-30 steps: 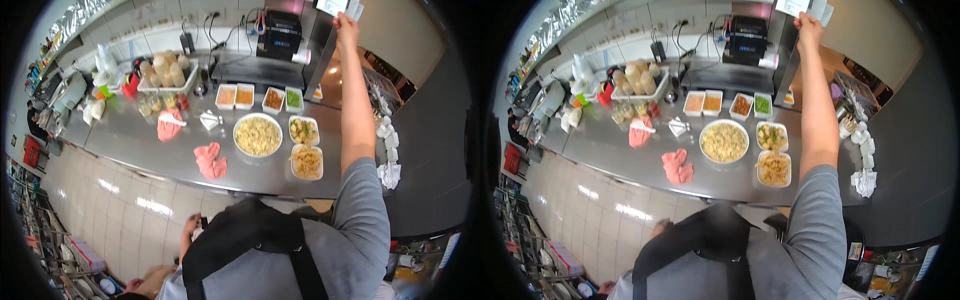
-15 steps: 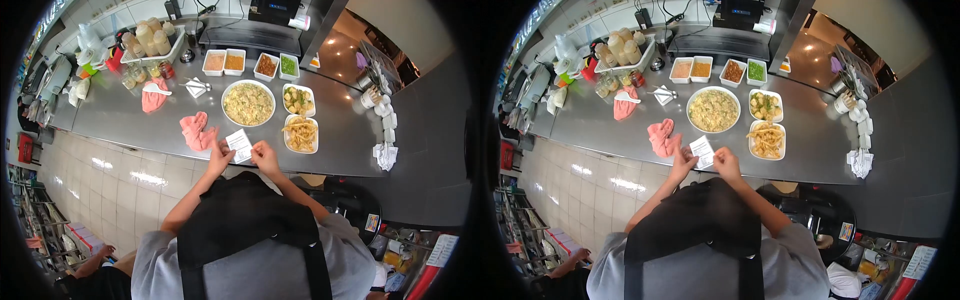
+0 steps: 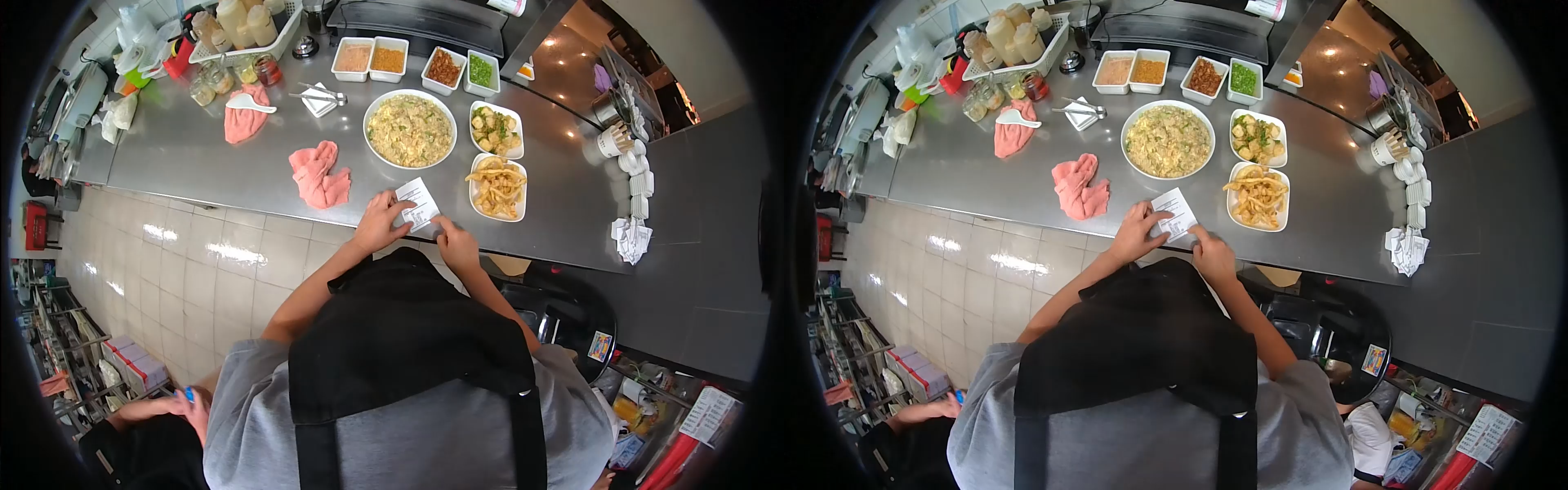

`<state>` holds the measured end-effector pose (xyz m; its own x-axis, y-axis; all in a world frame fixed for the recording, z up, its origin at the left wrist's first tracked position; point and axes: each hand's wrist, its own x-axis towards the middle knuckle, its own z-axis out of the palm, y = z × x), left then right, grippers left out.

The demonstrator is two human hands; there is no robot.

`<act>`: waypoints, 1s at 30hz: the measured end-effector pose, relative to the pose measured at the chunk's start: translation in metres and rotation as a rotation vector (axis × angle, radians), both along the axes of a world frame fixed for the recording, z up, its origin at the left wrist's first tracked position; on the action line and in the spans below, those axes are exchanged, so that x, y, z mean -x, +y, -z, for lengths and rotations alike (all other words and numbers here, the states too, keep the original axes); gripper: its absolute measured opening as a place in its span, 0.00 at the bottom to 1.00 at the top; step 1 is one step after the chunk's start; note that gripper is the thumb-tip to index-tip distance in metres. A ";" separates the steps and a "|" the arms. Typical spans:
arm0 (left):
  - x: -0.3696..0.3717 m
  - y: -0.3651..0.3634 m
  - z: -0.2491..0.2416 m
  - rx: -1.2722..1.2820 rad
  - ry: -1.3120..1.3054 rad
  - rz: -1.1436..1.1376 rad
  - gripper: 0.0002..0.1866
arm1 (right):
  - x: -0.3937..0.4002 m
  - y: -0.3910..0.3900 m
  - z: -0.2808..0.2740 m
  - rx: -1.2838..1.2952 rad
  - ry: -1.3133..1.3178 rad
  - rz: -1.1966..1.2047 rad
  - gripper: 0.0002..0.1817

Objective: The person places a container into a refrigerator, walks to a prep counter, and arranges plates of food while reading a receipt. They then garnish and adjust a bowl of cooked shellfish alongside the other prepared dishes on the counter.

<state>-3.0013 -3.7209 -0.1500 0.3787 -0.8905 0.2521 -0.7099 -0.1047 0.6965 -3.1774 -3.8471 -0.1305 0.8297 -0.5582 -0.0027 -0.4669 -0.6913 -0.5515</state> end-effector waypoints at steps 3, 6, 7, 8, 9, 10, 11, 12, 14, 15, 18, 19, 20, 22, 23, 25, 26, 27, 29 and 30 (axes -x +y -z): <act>0.001 0.000 -0.001 0.008 -0.025 0.004 0.24 | -0.003 -0.002 -0.007 -0.039 0.093 -0.007 0.16; -0.001 0.000 0.000 0.003 -0.037 0.010 0.25 | -0.009 -0.012 -0.009 -0.061 0.123 -0.038 0.15; -0.001 0.001 -0.001 -0.016 -0.031 0.017 0.25 | -0.011 -0.015 -0.010 -0.057 0.147 -0.065 0.15; -0.001 0.001 0.000 -0.016 -0.029 0.014 0.25 | -0.014 -0.017 -0.016 -0.055 0.170 -0.092 0.15; -0.002 0.000 0.002 -0.006 -0.022 0.014 0.25 | -0.018 -0.017 -0.021 -0.054 0.172 -0.095 0.15; -0.002 0.000 0.003 0.003 -0.015 0.016 0.25 | -0.022 -0.018 -0.028 -0.088 0.164 -0.109 0.15; -0.002 0.000 0.004 0.003 -0.014 0.015 0.25 | -0.025 -0.016 -0.034 -0.123 0.155 -0.121 0.15; -0.003 0.000 0.005 0.000 -0.010 0.015 0.26 | -0.028 -0.013 -0.038 -0.123 0.156 -0.121 0.15; -0.003 0.000 0.005 -0.001 -0.008 0.018 0.26 | -0.034 -0.006 -0.043 -0.026 0.196 -0.171 0.16; -0.003 0.000 0.004 -0.010 -0.003 0.021 0.26 | -0.036 -0.003 -0.041 -0.025 0.195 -0.171 0.16; -0.003 0.000 0.004 -0.014 0.001 0.018 0.27 | -0.041 0.004 -0.031 0.033 0.189 -0.229 0.15; -0.002 0.000 0.004 -0.010 0.000 0.016 0.27 | -0.041 0.006 -0.027 0.069 0.177 -0.258 0.15; -0.002 0.000 0.004 -0.011 0.001 0.017 0.27 | -0.041 0.007 -0.023 0.104 0.165 -0.287 0.15; -0.001 -0.001 0.005 -0.015 0.003 0.010 0.27 | -0.034 -0.002 -0.010 0.177 0.197 -0.245 0.16; -0.001 -0.001 0.005 -0.017 0.002 0.009 0.27 | -0.031 -0.008 -0.008 0.249 0.226 -0.204 0.18; -0.002 -0.001 0.003 -0.050 0.008 0.025 0.27 | -0.023 -0.023 -0.016 0.269 0.303 -0.134 0.17; -0.003 -0.001 0.003 -0.047 0.007 0.024 0.27 | -0.022 -0.028 -0.024 0.291 0.384 -0.061 0.17; -0.003 -0.001 0.004 -0.032 0.006 0.022 0.27 | -0.022 -0.027 -0.030 0.295 0.384 -0.058 0.17; -0.001 0.000 0.005 -0.015 0.006 0.028 0.27 | -0.021 -0.018 -0.040 0.272 0.340 -0.118 0.17; -0.001 0.000 0.004 -0.022 0.003 0.023 0.26 | -0.022 -0.013 -0.040 0.274 0.338 -0.112 0.17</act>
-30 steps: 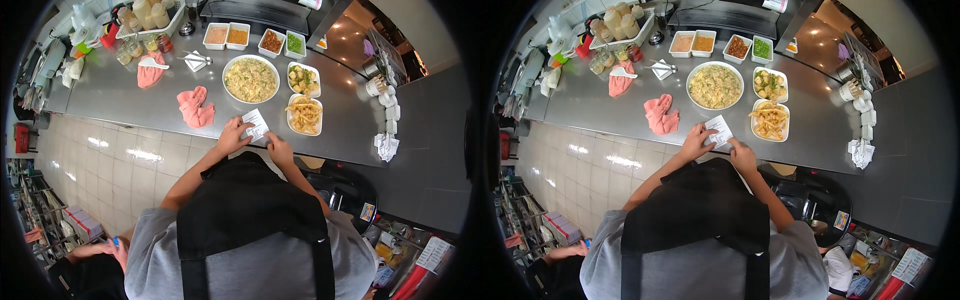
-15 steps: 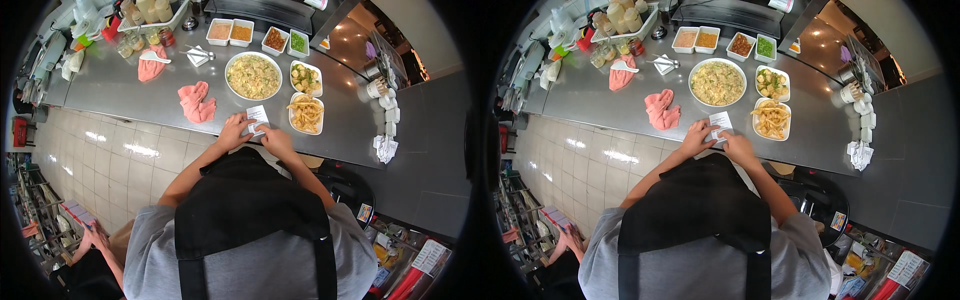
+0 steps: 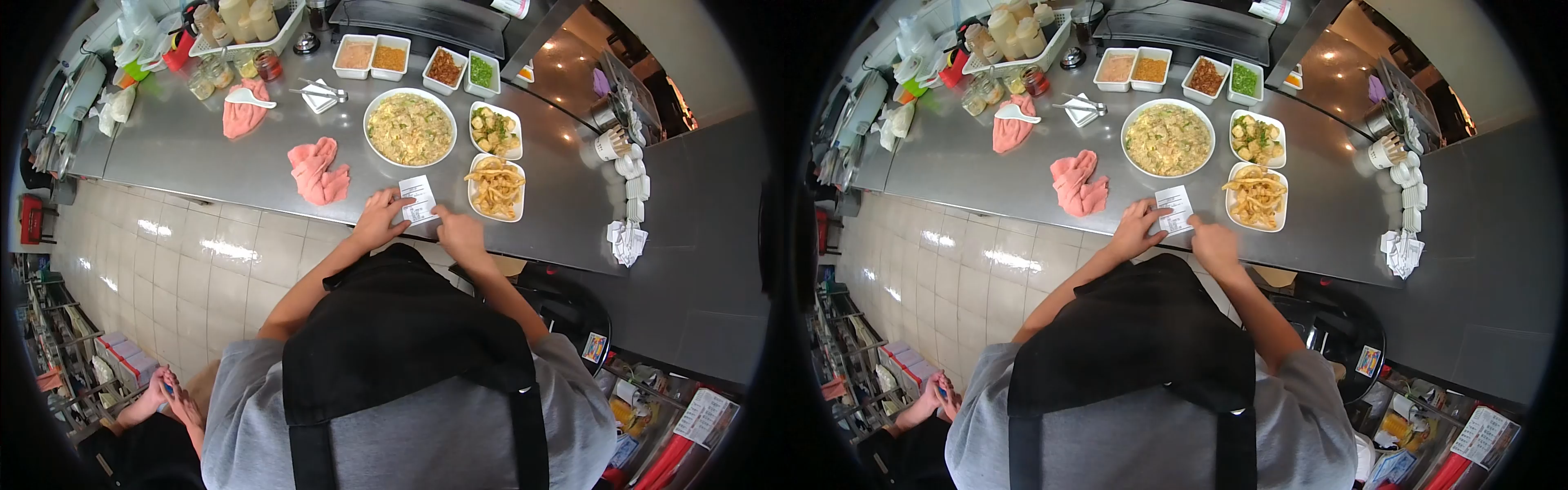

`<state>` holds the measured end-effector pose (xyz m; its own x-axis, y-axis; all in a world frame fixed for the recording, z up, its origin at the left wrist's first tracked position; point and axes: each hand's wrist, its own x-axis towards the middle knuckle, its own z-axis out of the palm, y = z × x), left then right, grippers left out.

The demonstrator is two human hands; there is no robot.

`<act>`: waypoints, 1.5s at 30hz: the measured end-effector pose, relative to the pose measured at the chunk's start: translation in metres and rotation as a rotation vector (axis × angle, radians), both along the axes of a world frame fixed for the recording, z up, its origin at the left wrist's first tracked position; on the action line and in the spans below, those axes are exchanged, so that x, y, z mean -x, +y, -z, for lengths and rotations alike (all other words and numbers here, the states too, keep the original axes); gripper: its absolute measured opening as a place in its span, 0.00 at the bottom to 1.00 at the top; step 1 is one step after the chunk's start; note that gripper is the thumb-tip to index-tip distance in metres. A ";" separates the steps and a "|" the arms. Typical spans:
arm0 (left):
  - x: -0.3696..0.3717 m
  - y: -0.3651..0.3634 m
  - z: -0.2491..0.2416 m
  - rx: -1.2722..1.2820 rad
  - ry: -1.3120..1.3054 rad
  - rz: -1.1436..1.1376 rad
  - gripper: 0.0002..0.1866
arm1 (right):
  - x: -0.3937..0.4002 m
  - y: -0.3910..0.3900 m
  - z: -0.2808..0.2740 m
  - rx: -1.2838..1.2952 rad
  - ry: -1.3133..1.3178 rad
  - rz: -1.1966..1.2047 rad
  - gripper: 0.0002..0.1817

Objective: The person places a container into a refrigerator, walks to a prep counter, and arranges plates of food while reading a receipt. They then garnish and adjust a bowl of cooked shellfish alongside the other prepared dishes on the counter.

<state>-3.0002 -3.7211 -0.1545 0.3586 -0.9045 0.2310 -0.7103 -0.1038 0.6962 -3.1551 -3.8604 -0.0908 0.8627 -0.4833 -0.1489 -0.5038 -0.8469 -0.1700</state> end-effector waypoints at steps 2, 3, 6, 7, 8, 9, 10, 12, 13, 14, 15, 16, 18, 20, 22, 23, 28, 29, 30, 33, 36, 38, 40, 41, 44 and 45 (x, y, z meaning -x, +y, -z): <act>0.000 -0.001 -0.001 -0.007 -0.008 -0.001 0.26 | -0.002 0.009 0.003 -0.086 -0.086 -0.050 0.17; 0.000 -0.001 -0.001 0.001 -0.009 -0.010 0.25 | -0.001 0.009 0.009 -0.085 -0.090 -0.046 0.17; -0.001 -0.001 -0.001 0.010 -0.004 -0.023 0.24 | 0.000 0.008 0.021 -0.140 -0.128 -0.004 0.17; 0.000 0.000 -0.001 0.010 0.005 -0.028 0.23 | 0.001 0.007 0.022 -0.158 -0.114 0.021 0.18; 0.001 0.001 0.001 0.006 0.008 -0.032 0.23 | 0.001 0.007 0.023 -0.178 -0.098 0.043 0.18; 0.000 0.001 0.002 0.027 0.012 -0.028 0.23 | 0.002 0.006 0.024 -0.183 -0.095 0.038 0.18; 0.000 0.002 0.003 0.049 0.015 -0.024 0.23 | 0.002 0.002 0.026 -0.211 -0.110 0.023 0.18; 0.000 0.001 0.002 0.054 0.005 -0.036 0.22 | -0.003 0.003 0.019 -0.242 -0.126 0.004 0.18; 0.001 0.001 0.001 0.063 -0.004 -0.040 0.22 | -0.006 0.003 0.014 -0.270 -0.113 0.033 0.18; 0.000 0.001 0.002 0.063 -0.003 -0.041 0.22 | -0.009 0.005 0.008 -0.297 -0.101 0.065 0.19; 0.000 0.001 0.003 0.055 0.001 -0.040 0.22 | -0.012 0.006 0.005 -0.296 -0.100 0.065 0.19; 0.000 0.001 0.003 0.047 0.006 -0.038 0.22 | -0.015 0.009 0.002 -0.284 -0.076 0.033 0.19; 0.001 0.000 0.003 0.043 0.009 -0.044 0.22 | -0.020 0.013 0.003 -0.273 -0.051 0.001 0.19; 0.001 0.001 0.003 0.038 0.013 -0.051 0.22 | -0.024 0.017 0.010 -0.261 -0.116 -0.075 0.18; 0.001 0.001 0.005 0.035 0.007 -0.051 0.22 | -0.027 0.021 0.020 -0.225 -0.122 -0.108 0.18; 0.001 0.000 0.005 0.035 0.008 -0.052 0.22 | -0.028 0.022 0.025 -0.187 -0.128 -0.141 0.19; 0.003 0.002 0.001 0.008 -0.008 -0.064 0.23 | -0.009 -0.006 0.031 -0.026 0.011 0.011 0.20; 0.003 0.002 0.003 0.011 -0.008 -0.065 0.23 | -0.007 -0.010 0.024 0.022 0.088 0.104 0.21; 0.003 0.002 0.004 0.025 -0.009 -0.064 0.23 | -0.005 -0.009 0.018 0.024 0.089 0.106 0.21; 0.003 0.001 0.007 0.041 -0.009 -0.056 0.23 | 0.002 -0.001 0.002 0.050 0.124 0.062 0.16; 0.003 0.003 0.006 0.025 -0.010 -0.047 0.24 | 0.002 0.009 0.001 -0.141 -0.017 0.012 0.19; 0.003 0.003 0.006 0.013 -0.011 -0.039 0.24 | 0.005 0.009 0.005 -0.162 -0.021 0.033 0.19; 0.004 0.003 0.006 0.016 -0.012 -0.045 0.24 | 0.006 0.008 0.010 -0.181 -0.024 0.049 0.20; 0.005 0.003 0.005 0.016 -0.013 -0.044 0.24 | 0.007 0.006 0.011 -0.196 -0.031 0.048 0.20; 0.005 0.004 0.002 0.012 -0.026 -0.044 0.24 | 0.005 0.008 0.012 -0.225 -0.046 0.042 0.20; 0.005 0.004 0.001 0.014 -0.027 -0.045 0.24 | 0.004 0.010 0.012 -0.241 -0.053 0.037 0.20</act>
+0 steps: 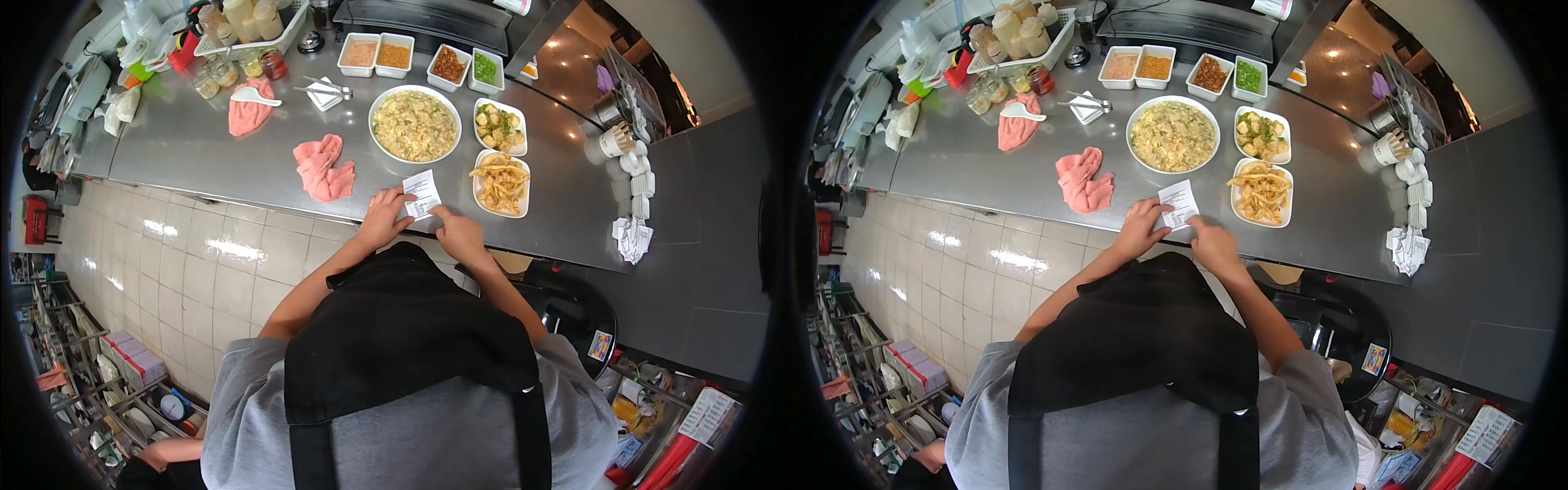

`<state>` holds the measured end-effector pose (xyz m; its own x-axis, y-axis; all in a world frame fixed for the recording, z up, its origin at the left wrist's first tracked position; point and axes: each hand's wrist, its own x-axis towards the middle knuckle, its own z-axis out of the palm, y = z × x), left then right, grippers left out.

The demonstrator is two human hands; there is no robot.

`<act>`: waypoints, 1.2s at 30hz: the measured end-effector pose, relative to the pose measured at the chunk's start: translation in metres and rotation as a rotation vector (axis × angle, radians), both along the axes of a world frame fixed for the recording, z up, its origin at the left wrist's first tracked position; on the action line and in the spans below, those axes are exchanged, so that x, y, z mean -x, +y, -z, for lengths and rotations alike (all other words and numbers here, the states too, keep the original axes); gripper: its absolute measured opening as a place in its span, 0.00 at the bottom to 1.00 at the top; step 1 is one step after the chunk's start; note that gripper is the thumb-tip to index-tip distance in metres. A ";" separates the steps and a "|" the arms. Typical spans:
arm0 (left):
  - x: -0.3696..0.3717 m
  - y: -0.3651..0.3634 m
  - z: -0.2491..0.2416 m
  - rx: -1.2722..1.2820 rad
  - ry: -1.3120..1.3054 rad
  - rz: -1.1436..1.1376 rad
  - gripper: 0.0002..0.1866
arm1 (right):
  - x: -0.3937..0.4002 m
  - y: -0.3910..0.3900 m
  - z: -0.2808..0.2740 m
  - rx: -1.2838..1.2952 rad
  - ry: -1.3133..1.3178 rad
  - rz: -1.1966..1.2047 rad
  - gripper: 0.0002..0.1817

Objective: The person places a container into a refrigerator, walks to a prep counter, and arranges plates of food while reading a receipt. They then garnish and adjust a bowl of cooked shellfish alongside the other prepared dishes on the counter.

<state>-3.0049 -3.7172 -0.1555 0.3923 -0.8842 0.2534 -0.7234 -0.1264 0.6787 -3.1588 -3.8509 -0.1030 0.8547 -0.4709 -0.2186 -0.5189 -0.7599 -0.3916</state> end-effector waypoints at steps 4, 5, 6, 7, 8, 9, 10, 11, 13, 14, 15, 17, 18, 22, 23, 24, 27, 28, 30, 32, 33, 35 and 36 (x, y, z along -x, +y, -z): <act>0.000 0.000 -0.001 0.000 0.007 -0.001 0.23 | -0.007 0.010 0.001 -0.023 -0.047 -0.048 0.20; 0.000 0.000 -0.001 0.000 0.007 -0.003 0.23 | -0.008 0.013 -0.001 -0.010 -0.063 -0.072 0.19; 0.001 0.000 -0.001 0.002 0.008 -0.004 0.23 | -0.009 0.015 -0.002 0.003 -0.078 -0.096 0.19; 0.001 0.000 -0.002 0.004 0.010 -0.006 0.23 | -0.010 0.018 -0.001 0.003 -0.078 -0.097 0.19; 0.001 0.000 -0.001 0.004 0.011 -0.006 0.23 | -0.011 0.020 0.001 0.031 -0.066 -0.115 0.19; 0.001 0.000 0.000 0.004 0.006 -0.006 0.23 | -0.011 0.022 0.003 0.060 -0.053 -0.133 0.19; 0.001 0.000 0.002 0.004 0.001 -0.004 0.23 | -0.009 0.021 0.005 0.060 -0.050 -0.133 0.19; 0.002 -0.001 0.001 0.004 0.004 -0.004 0.23 | -0.007 0.019 0.007 0.108 -0.034 -0.144 0.18; 0.001 0.000 -0.001 -0.007 -0.012 -0.005 0.23 | 0.000 0.012 0.009 0.155 -0.019 -0.154 0.18; 0.000 0.000 0.000 -0.006 -0.013 -0.005 0.23 | 0.005 0.002 0.006 0.211 0.076 -0.059 0.17; 0.000 0.000 0.001 -0.015 0.003 -0.002 0.23 | 0.007 -0.007 0.004 0.269 0.172 0.035 0.16; 0.001 0.000 0.001 -0.021 0.019 -0.001 0.24 | 0.008 -0.015 -0.007 0.245 0.215 0.061 0.14; 0.002 0.000 0.000 0.002 -0.010 -0.018 0.23 | 0.008 -0.017 -0.014 0.218 0.257 0.090 0.13; -0.001 0.003 -0.006 0.083 0.693 0.015 0.23 | -0.003 -0.006 -0.020 -0.020 -0.223 0.074 0.11; -0.001 0.005 -0.007 0.118 0.742 0.011 0.24 | -0.010 -0.008 -0.006 -0.058 -0.379 0.075 0.11; -0.001 0.007 -0.022 0.156 0.835 0.012 0.24 | -0.019 -0.011 -0.003 -0.090 -0.541 0.072 0.11; -0.008 0.012 -0.031 0.276 0.991 0.014 0.26 | -0.044 -0.010 -0.030 -0.168 -0.661 -0.051 0.06; -0.010 0.015 -0.033 0.328 0.989 0.003 0.25 | -0.057 -0.024 -0.048 -0.142 -0.690 -0.064 0.06; -0.017 0.026 -0.046 0.297 0.949 -0.060 0.25 | -0.084 -0.066 -0.097 0.206 -0.913 -0.114 0.03; -0.021 0.036 -0.054 0.368 0.935 -0.123 0.24 | -0.106 -0.112 -0.177 0.331 -1.154 0.060 0.05; -0.023 0.043 -0.056 0.375 0.918 -0.109 0.24 | -0.113 -0.132 -0.225 0.341 -1.248 0.122 0.07; -0.028 0.056 -0.059 0.379 0.950 -0.214 0.22 | -0.125 -0.172 -0.288 0.128 -1.470 0.215 0.09; -0.030 0.060 -0.059 0.383 0.940 -0.206 0.22 | -0.132 -0.196 -0.312 0.175 -1.480 0.216 0.10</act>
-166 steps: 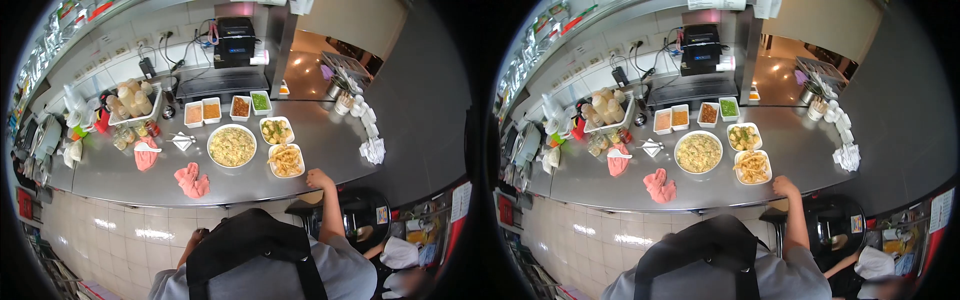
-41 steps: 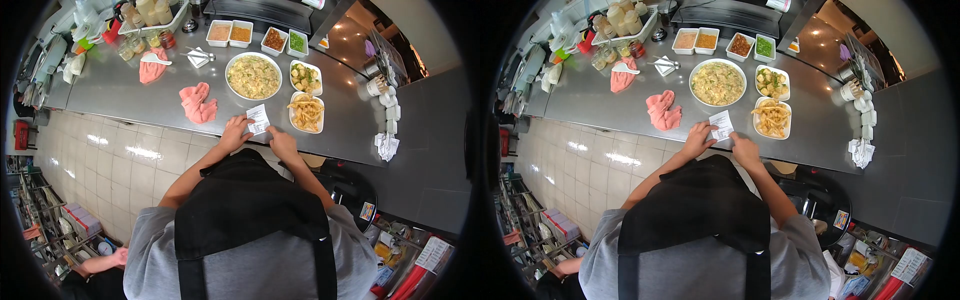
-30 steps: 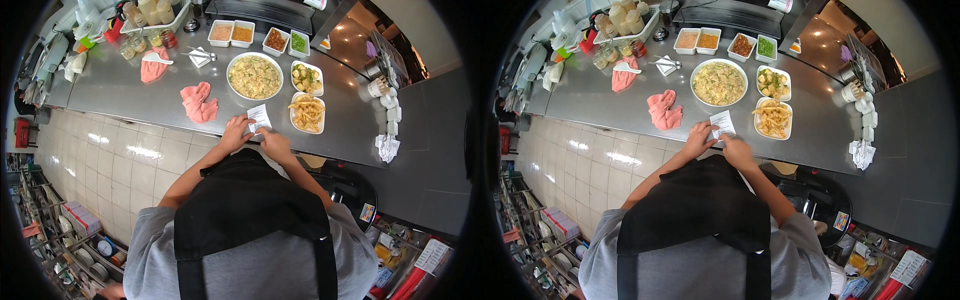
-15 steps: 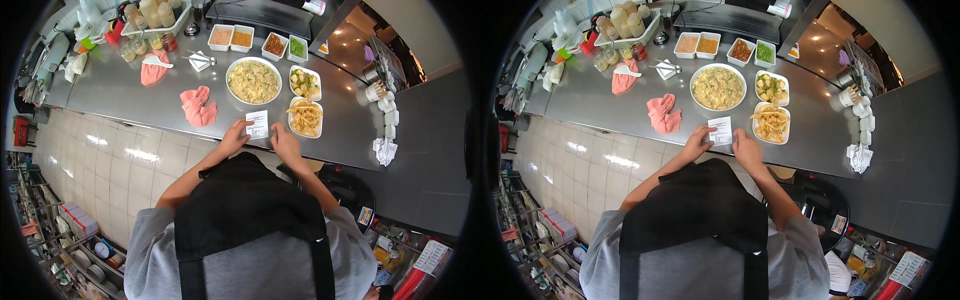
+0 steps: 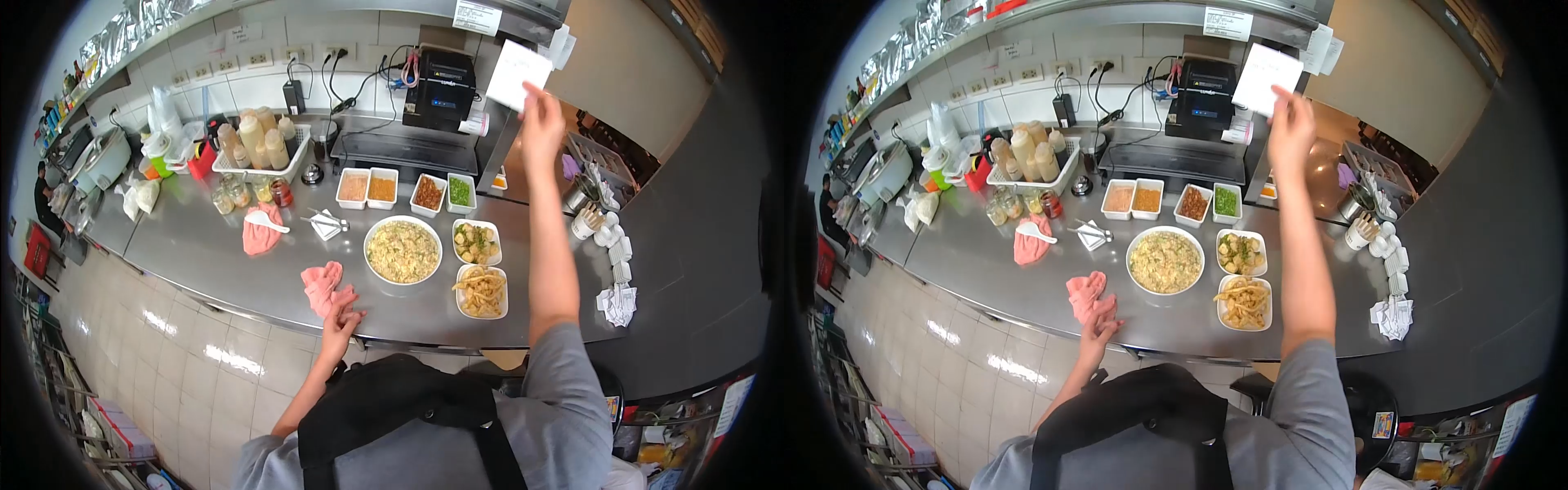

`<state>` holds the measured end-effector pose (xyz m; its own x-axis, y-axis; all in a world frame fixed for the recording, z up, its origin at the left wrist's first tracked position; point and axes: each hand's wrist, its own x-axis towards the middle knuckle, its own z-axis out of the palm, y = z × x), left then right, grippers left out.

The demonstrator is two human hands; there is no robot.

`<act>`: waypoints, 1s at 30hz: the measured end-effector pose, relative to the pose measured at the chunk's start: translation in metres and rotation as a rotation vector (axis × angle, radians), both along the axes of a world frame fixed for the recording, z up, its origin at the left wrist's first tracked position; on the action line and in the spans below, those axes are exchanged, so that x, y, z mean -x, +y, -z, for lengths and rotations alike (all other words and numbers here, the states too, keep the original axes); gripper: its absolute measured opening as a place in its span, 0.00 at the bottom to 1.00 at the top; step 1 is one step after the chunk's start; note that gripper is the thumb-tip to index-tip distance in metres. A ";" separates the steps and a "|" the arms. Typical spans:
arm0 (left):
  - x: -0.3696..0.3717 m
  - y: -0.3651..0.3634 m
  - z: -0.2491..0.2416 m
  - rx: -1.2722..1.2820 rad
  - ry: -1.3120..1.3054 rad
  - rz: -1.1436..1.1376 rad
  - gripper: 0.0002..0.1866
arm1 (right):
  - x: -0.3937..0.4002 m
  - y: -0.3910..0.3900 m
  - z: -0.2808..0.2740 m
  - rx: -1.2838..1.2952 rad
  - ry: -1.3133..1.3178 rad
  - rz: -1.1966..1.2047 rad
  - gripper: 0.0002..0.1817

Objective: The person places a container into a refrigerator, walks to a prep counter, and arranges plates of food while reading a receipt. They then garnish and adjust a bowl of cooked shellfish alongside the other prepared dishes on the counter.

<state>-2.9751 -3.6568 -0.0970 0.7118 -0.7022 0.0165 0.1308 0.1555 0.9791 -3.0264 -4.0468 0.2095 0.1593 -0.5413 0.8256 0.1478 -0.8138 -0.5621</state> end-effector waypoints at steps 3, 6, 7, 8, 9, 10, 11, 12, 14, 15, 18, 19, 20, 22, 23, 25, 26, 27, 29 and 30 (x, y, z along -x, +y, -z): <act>-0.003 0.019 0.001 -0.008 0.016 -0.120 0.21 | -0.033 -0.055 -0.039 -0.062 -0.006 -0.141 0.12; -0.004 0.037 0.008 -0.045 0.038 -0.199 0.20 | -0.052 -0.081 -0.059 -0.092 0.035 -0.067 0.12; -0.001 0.040 0.008 -0.019 0.043 -0.247 0.19 | -0.056 -0.087 -0.064 -0.034 0.020 -0.013 0.12; 0.000 0.044 0.005 -0.015 0.035 -0.248 0.19 | -0.058 -0.092 -0.071 -0.031 0.011 -0.015 0.12; 0.002 0.048 0.004 -0.067 0.034 -0.260 0.19 | -0.059 -0.098 -0.077 -0.018 0.003 -0.017 0.12; 0.003 0.053 0.005 -0.122 0.032 -0.272 0.19 | -0.060 -0.102 -0.079 -0.008 -0.006 -0.019 0.12; 0.003 0.052 0.015 -0.108 0.021 -0.314 0.16 | -0.057 -0.101 -0.078 -0.012 -0.016 -0.017 0.12; 0.002 0.052 0.021 -0.113 0.009 -0.309 0.16 | -0.050 -0.095 -0.074 0.102 -0.042 0.088 0.12; 0.000 0.051 0.032 -0.163 0.038 -0.146 0.16 | -0.035 -0.075 -0.055 0.331 -0.081 0.285 0.13; -0.002 0.051 0.042 -0.205 0.041 -0.030 0.15 | -0.026 -0.068 -0.036 0.455 -0.018 0.298 0.13; -0.005 0.048 0.076 -0.435 0.190 0.441 0.14 | 0.017 0.012 0.044 0.200 0.356 -0.010 0.10; -0.003 0.048 0.104 -0.515 0.015 0.514 0.13 | 0.030 0.038 0.073 0.168 0.482 -0.176 0.09; -0.001 0.049 0.136 -0.599 -0.161 0.589 0.14 | 0.045 0.052 0.121 -0.190 0.712 -0.387 0.10; 0.006 0.062 0.193 -0.880 -0.442 0.670 0.18 | 0.073 0.110 0.191 -0.388 1.066 -0.677 0.12; 0.009 0.069 0.224 -1.053 -0.520 0.738 0.18 | 0.088 0.127 0.230 -0.367 1.184 -0.930 0.14; 0.019 0.109 0.239 -1.320 -0.526 0.846 0.21 | 0.102 0.171 0.278 -0.324 1.432 -1.333 0.16; 0.026 0.129 0.237 -1.415 -0.484 0.881 0.22 | 0.107 0.188 0.297 -0.220 1.424 -1.436 0.16; 0.028 0.141 0.234 -1.480 -0.454 0.905 0.23 | 0.116 0.201 0.320 -0.295 1.401 -1.340 0.15; 0.030 0.141 0.256 -1.528 -0.358 0.976 0.22 | 0.120 0.197 0.315 -0.355 1.437 -1.356 0.15; 0.033 0.141 0.247 -1.429 -0.274 0.745 0.20 | 0.121 0.196 0.313 -0.422 1.453 -1.370 0.14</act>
<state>-3.0080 -3.5156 -0.3435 0.3133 -0.4237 -0.8499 -0.4343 -0.8598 0.2686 -3.1472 -3.8504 -0.1031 0.8360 0.3974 -0.3785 -0.2152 -0.3970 -0.8922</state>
